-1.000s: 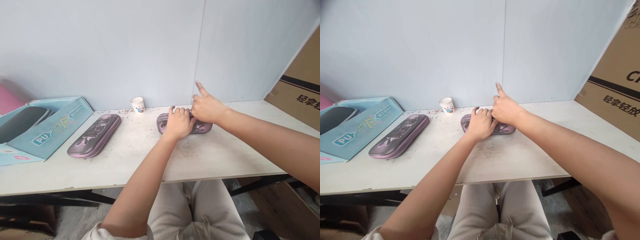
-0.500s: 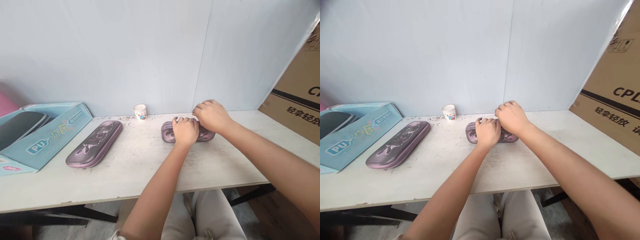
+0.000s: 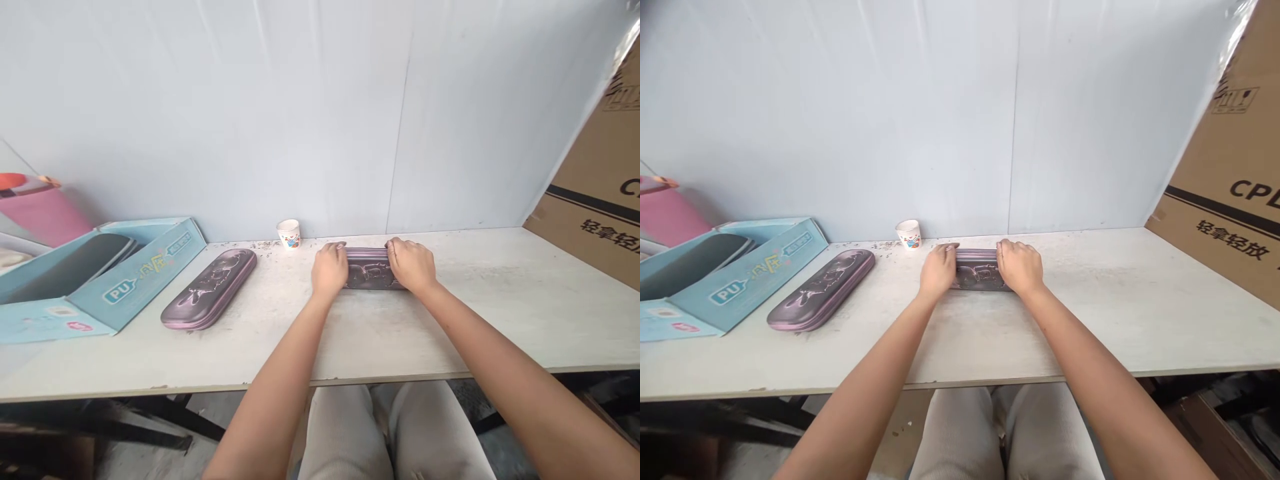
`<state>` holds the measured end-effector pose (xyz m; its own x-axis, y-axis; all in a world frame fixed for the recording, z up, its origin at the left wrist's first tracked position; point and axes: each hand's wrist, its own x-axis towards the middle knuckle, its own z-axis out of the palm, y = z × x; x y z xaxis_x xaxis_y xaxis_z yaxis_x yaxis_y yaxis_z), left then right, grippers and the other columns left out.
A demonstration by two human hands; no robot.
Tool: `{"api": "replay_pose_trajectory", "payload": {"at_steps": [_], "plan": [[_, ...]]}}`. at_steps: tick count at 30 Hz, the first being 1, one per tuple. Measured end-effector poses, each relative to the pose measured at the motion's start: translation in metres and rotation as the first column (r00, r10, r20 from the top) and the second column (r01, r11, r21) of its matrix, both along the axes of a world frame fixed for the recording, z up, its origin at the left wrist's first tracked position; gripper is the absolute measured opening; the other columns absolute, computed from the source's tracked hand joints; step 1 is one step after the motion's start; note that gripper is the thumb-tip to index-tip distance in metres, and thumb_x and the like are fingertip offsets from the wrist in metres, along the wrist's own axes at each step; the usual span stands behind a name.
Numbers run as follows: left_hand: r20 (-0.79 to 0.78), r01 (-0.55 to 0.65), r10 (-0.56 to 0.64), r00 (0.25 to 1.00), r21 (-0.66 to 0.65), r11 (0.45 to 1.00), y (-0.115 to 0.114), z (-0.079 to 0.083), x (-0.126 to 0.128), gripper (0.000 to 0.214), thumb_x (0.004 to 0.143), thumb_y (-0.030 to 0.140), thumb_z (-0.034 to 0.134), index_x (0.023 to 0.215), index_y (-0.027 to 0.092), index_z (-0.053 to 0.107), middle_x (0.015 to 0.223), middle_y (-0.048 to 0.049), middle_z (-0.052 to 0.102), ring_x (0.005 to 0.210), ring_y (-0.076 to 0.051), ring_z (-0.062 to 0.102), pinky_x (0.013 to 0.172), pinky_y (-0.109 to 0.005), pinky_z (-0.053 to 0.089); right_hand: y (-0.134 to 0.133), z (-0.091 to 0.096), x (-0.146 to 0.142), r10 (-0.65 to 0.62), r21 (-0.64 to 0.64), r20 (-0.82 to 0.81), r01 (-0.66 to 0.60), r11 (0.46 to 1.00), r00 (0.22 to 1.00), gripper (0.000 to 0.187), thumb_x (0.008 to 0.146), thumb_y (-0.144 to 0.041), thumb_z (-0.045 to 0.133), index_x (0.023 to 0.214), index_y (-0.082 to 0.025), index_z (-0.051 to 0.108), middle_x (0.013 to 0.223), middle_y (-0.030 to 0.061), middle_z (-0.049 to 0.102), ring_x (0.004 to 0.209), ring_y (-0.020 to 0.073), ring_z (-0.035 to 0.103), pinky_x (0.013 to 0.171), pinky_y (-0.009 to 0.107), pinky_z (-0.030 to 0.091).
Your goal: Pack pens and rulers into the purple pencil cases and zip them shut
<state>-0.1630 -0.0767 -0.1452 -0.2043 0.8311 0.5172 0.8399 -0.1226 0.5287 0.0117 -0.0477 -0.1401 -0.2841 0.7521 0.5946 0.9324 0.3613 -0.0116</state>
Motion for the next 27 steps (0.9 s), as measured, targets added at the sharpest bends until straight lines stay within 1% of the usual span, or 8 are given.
{"api": "replay_pose_trajectory", "payload": {"at_steps": [2,5,7,9,14,19,23,27], "plan": [[0.275,-0.022,0.045,0.961,-0.088,0.996,0.0,-0.008,-0.016,0.043,0.09,0.033,0.023,0.104,0.019,0.061,0.112,-0.0073,0.063,0.105,-0.02,0.056,0.09,-0.035,0.042,0.001,-0.002,0.0,0.004,0.006,-0.017,-0.004,1.0,1.0,0.045,0.093,-0.03,0.018,0.085,-0.016,0.059,0.073,0.0095,0.065,0.071,0.0188,0.058,0.061,0.028,0.028],[0.594,-0.04,0.15,0.79,-0.194,0.98,-0.001,-0.02,-0.027,0.045,0.088,0.042,0.026,0.101,0.018,0.061,0.11,-0.0088,0.064,0.101,-0.02,0.059,0.087,-0.034,0.045,0.002,-0.005,-0.001,0.014,0.016,-0.038,-0.013,1.0,0.999,0.045,0.093,-0.03,0.018,0.084,-0.015,0.059,0.072,0.0084,0.065,0.072,0.0188,0.058,0.062,0.029,0.028],[0.696,-0.032,0.172,0.697,-0.209,0.977,-0.002,-0.023,-0.025,0.045,0.088,0.045,0.028,0.103,0.017,0.059,0.111,-0.0093,0.063,0.099,-0.019,0.06,0.085,-0.032,0.046,0.001,-0.006,0.001,0.048,0.022,-0.045,-0.047,0.999,0.998,0.045,0.093,-0.031,0.017,0.086,-0.016,0.059,0.075,0.0079,0.066,0.075,0.0193,0.058,0.065,0.03,0.03],[0.725,-0.016,0.158,0.67,-0.198,0.98,-0.002,-0.017,-0.018,0.044,0.088,0.044,0.028,0.106,0.017,0.058,0.111,-0.0089,0.063,0.098,-0.018,0.06,0.084,-0.031,0.047,0.0,-0.007,0.005,0.109,0.017,-0.052,-0.109,0.994,0.993,0.045,0.093,-0.034,0.018,0.093,-0.016,0.059,0.082,0.0079,0.067,0.08,0.0202,0.058,0.069,0.031,0.032],[0.615,-0.007,0.003,0.789,0.004,1.0,0.005,0.032,0.014,0.043,0.09,0.033,0.025,0.106,0.018,0.061,0.112,-0.006,0.063,0.104,-0.016,0.056,0.09,-0.028,0.042,0.0,-0.008,0.027,0.291,0.016,-0.102,-0.291,0.956,0.951,0.044,0.092,-0.038,0.025,0.126,-0.019,0.043,0.117,0.009,0.058,0.1,0.0237,0.053,0.089,0.039,0.033],[0.295,0.055,-0.081,0.952,0.097,0.994,0.019,0.082,0.074,0.043,0.091,0.036,0.025,0.107,0.021,0.062,0.11,-0.0053,0.063,0.102,-0.019,0.055,0.092,-0.033,0.04,0.004,0.0,0.054,0.439,0.039,-0.319,-0.451,0.892,0.84,0.052,0.09,-0.038,0.03,0.139,-0.024,0.022,0.136,0.0092,0.04,0.117,0.0243,0.043,0.094,0.044,0.036],[-0.001,0.194,-0.197,0.98,0.174,0.965,0.024,0.095,0.127,0.042,0.092,0.037,0.025,0.109,0.023,0.061,0.113,-0.0048,0.062,0.107,-0.019,0.052,0.097,-0.036,0.035,0.008,0.019,0.077,0.549,0.206,-0.499,-0.523,0.827,0.67,0.056,0.088,-0.035,0.037,0.139,-0.027,0.019,0.137,0.0087,0.035,0.125,0.0213,0.035,0.101,0.044,0.034],[-0.113,0.285,-0.266,0.957,0.226,0.931,0.027,0.095,0.168,0.042,0.092,0.038,0.024,0.112,0.026,0.059,0.114,-0.0026,0.061,0.109,-0.018,0.049,0.097,-0.037,0.034,0.011,0.029,0.103,0.565,0.298,-0.615,-0.502,0.812,0.55,0.052,0.086,-0.029,0.042,0.136,-0.028,0.028,0.134,0.0064,0.039,0.123,0.0191,0.037,0.103,0.042,0.033]]}}
